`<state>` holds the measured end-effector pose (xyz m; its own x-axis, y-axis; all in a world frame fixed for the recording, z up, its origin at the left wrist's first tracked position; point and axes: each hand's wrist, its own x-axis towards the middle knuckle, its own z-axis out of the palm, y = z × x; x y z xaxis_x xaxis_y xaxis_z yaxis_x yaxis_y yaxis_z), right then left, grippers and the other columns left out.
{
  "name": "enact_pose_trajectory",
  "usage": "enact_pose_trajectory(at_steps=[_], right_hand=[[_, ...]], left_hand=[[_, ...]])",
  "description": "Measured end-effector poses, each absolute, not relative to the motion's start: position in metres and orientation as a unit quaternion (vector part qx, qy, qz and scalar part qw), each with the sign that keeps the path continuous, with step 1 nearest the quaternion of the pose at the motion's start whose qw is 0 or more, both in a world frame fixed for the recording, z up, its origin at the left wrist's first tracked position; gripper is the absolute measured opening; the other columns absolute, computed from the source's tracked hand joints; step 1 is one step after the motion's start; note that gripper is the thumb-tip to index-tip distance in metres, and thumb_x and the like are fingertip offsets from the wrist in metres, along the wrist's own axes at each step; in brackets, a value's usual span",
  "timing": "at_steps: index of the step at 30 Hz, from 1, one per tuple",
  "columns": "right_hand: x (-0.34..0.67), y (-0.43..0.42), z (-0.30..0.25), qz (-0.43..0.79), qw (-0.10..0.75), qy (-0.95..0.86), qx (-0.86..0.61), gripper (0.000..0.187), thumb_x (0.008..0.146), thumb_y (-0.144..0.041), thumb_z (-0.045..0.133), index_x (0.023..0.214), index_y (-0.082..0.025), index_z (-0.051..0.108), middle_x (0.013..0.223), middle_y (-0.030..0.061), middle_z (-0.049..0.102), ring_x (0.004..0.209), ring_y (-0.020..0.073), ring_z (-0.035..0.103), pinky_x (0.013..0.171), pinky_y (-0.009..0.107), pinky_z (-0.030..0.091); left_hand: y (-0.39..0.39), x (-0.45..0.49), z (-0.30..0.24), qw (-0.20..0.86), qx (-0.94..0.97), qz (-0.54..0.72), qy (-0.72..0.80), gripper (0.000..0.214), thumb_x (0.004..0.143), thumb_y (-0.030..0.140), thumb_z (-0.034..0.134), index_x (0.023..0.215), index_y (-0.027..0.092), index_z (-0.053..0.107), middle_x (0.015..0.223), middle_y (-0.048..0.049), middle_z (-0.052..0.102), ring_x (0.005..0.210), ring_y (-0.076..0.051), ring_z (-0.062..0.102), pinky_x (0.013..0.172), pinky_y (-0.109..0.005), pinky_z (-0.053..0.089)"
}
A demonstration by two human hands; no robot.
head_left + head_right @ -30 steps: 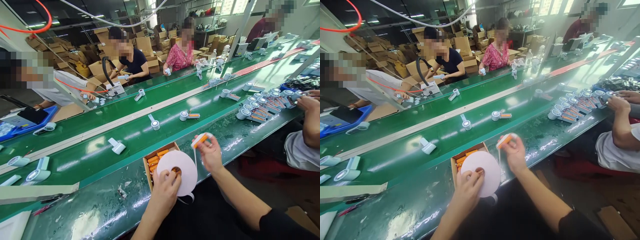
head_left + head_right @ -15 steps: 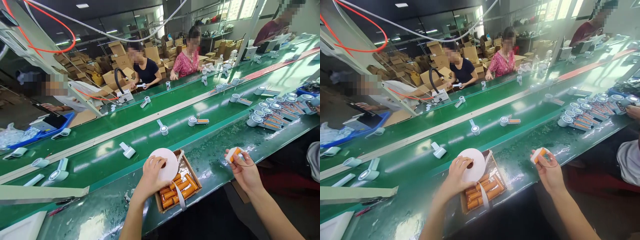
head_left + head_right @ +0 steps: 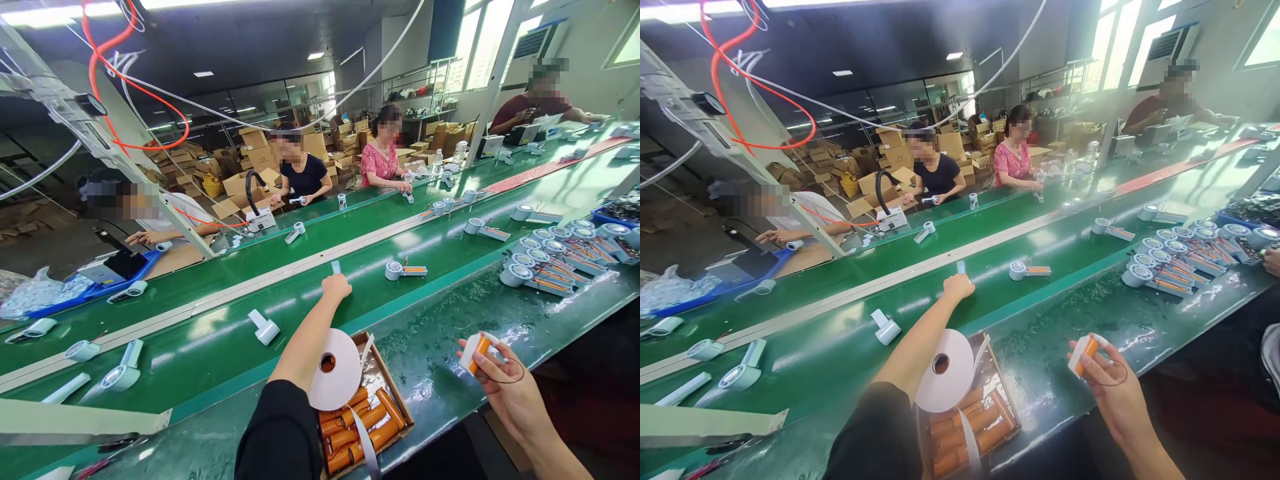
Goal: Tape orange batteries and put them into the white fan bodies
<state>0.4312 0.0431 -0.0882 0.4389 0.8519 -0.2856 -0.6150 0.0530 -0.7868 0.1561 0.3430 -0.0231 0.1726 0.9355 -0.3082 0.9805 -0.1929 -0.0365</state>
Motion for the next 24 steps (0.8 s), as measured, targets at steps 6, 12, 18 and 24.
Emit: enact_pose_trajectory(at_steps=[6,12,18,24], right_hand=[[0.438,0.054,-0.093,0.538,0.686,-0.143,-0.468,0.072,0.060,-0.030,0.098,0.123,-0.027,0.064,0.107,0.0064,0.079,0.096,0.0305,0.078,0.081,0.040,0.066],[0.414,0.134,-0.087,0.547,0.649,-0.321,-0.420,0.063,0.079,-0.041,0.086,0.133,-0.028,0.055,0.116,0.0089,0.078,0.105,0.0296,0.076,0.097,0.048,0.058],[0.395,0.264,-0.103,0.351,0.456,-0.656,-0.489,0.048,0.097,-0.045,0.055,0.139,-0.023,0.050,0.118,0.0105,0.076,0.106,0.0249,0.074,0.093,0.040,0.057],[0.393,0.321,-0.109,0.272,0.293,-0.791,-0.464,0.033,0.088,-0.030,0.065,0.120,-0.022,0.069,0.093,0.0080,0.079,0.084,0.0253,0.073,0.079,0.032,0.052]], left_hand=[[0.341,0.176,-0.049,0.095,0.849,-0.164,0.492,0.036,0.097,0.037,0.065,0.127,0.019,0.063,0.139,-0.0110,0.060,0.126,-0.027,0.058,0.107,-0.053,0.050],[0.357,0.181,-0.051,0.123,0.845,-0.145,0.500,0.033,0.098,0.040,0.063,0.124,0.019,0.064,0.130,-0.0101,0.064,0.115,-0.023,0.064,0.099,-0.046,0.056],[0.358,0.184,-0.046,0.153,0.834,-0.091,0.522,0.034,0.099,0.041,0.063,0.123,0.018,0.064,0.126,-0.0094,0.065,0.110,-0.022,0.065,0.096,-0.045,0.057],[0.347,0.188,-0.050,0.165,0.815,-0.003,0.556,0.035,0.099,0.041,0.062,0.125,0.018,0.064,0.126,-0.0098,0.065,0.108,-0.021,0.066,0.094,-0.044,0.058]])
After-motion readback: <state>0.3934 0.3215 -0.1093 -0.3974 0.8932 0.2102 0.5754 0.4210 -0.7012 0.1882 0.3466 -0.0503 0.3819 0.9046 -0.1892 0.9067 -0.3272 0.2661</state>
